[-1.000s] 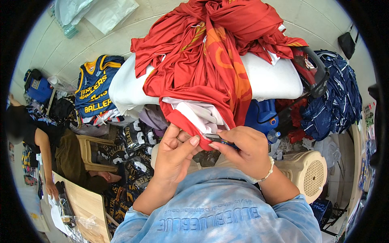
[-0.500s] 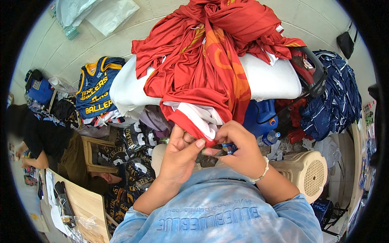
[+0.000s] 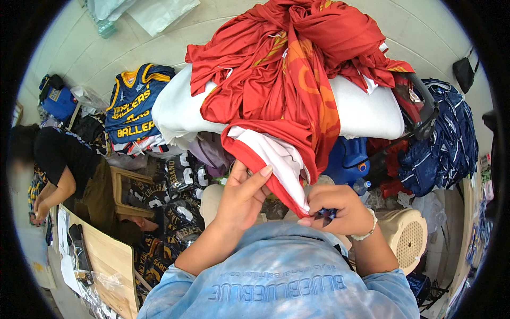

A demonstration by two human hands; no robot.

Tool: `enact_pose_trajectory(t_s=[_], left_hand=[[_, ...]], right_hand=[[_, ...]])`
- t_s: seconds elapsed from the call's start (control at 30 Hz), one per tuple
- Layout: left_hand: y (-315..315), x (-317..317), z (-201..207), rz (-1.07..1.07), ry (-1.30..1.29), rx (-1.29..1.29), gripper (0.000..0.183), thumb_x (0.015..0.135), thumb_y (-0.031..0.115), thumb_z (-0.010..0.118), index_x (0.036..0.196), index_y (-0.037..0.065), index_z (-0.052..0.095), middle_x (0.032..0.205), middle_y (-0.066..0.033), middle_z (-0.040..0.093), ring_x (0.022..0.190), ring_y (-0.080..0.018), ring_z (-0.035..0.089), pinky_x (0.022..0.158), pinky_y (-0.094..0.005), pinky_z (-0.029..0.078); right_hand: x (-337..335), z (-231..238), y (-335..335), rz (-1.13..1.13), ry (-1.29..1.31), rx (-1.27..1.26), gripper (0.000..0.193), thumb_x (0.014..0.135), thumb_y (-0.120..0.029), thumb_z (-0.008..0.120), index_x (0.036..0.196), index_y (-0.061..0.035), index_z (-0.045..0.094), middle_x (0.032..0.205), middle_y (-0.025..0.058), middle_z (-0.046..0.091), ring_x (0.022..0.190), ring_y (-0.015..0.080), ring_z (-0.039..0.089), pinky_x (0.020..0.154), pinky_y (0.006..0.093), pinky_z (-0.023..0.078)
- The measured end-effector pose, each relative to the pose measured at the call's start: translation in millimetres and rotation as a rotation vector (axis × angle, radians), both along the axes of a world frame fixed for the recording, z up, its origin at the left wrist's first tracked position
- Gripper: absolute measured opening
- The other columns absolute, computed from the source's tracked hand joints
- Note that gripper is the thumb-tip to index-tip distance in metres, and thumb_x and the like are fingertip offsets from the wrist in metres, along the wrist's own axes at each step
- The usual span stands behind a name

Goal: The person uses scissors to cut the edge of a red and white fabric piece. They repeatedly trim small sections along the hem while holding the fabric taut. The cut pieces fall away as the person continues cutting along the edge.

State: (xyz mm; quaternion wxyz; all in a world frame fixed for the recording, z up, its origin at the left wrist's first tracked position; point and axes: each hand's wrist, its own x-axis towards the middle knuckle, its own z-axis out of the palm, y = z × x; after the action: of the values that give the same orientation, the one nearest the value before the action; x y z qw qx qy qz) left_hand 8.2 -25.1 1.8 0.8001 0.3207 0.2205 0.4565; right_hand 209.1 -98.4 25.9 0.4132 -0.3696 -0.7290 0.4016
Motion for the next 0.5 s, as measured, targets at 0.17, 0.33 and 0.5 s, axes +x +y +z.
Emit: enact_pose_trajectory(t_s=[0.17,0.33,0.5], left_hand=[[-2,0,3,-0.055,-0.022,0.015,0.056,0.090,0.001,0.054,0.139,0.011,0.030,0.130,-0.0092,0.050,0.116,-0.0233,0.055,0.093,-0.0398,0.051],[-7,5,7,-0.041,-0.005,0.047,0.056,0.087,-0.005,0.058,0.134,0.009,0.032,0.124,-0.0090,0.053,0.111,-0.0216,0.058,0.091,-0.0381,0.052],[-9,7,5,-0.035,0.041,0.100,0.055,0.087,-0.005,0.057,0.134,0.009,0.033,0.121,-0.0089,0.053,0.111,-0.0199,0.056,0.091,-0.0367,0.051]], right_hand=[[9,-8,1,-0.115,0.062,0.044,0.020,0.069,-0.002,0.078,0.075,-0.0017,0.058,0.068,0.0055,0.053,0.060,0.0164,0.051,0.054,0.0287,0.039],[14,-10,4,-0.186,-0.133,-0.045,0.022,0.073,-0.009,0.077,0.083,-0.0022,0.059,0.073,0.0062,0.057,0.064,0.0167,0.053,0.060,0.0274,0.042],[0,-6,5,-0.449,0.004,-0.120,0.032,0.075,-0.019,0.079,0.094,-0.0037,0.058,0.083,0.0045,0.060,0.069,0.0111,0.054,0.064,0.0265,0.046]])
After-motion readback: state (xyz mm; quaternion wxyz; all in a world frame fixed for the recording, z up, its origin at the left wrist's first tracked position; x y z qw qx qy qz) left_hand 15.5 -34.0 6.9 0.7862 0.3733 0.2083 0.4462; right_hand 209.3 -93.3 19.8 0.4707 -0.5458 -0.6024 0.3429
